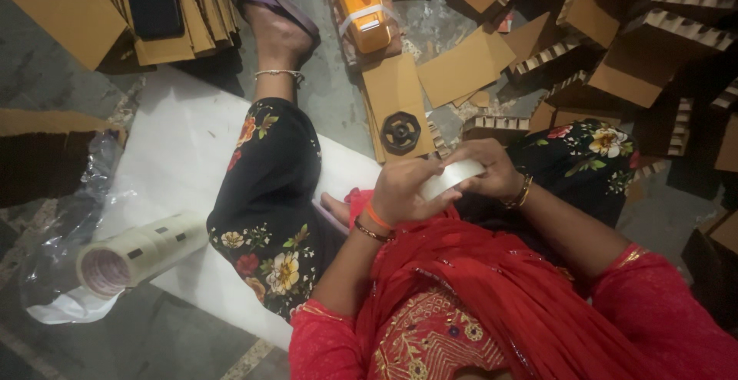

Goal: The person sits on the floor and assembles small cardboard boxes. They fold the flaps of the cardboard pieces and secure them using a roll of clear adhesive tape. The person handles the boxes one at a time, folding the sides and applying tape to the seams.

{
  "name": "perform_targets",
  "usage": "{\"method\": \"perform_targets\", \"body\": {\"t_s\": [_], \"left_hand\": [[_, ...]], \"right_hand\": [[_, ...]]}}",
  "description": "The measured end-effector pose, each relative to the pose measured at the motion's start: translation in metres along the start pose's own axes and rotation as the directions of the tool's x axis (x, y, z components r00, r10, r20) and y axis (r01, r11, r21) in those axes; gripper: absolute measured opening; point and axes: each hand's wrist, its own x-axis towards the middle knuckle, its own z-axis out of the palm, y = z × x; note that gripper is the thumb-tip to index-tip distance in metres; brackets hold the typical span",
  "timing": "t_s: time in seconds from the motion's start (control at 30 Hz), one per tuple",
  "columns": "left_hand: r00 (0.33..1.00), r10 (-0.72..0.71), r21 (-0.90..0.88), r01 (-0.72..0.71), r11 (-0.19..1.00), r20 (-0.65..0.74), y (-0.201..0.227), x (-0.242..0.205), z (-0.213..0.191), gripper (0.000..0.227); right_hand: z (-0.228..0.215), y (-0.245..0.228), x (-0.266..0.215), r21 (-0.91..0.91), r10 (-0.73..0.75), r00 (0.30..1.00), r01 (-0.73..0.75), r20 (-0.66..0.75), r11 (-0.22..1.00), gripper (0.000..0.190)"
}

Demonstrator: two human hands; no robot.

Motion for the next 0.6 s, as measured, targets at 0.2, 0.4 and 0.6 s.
{"method": "perform_targets", "body": {"t_s": [0.2,0.4,0.6], "left_hand": [[0.999,-0.024,-0.009,0.024,1.0,0.025,-0.005,-0.003,0.003,0.041],[1.0,-0.014,-0.025,0.014,1.0,-0.016,-0.006,-0.007,0.005,0.044],[0.999,-0.034,0.004,0.034,0.999,-0.027,-0.006,-0.008,0.008,0.049]], "right_hand": [[0.004,0.008,0.0,-0.035,-0.023,1.0,0.023,0.003,0.999,0.046],[0.001,-0.009,0.004,-0.039,0.053,0.999,-0.053,0.01,0.998,0.052],[-0.001,-0.014,0.006,-0.057,0.088,0.996,-0.087,0.016,0.995,0.053]]}}
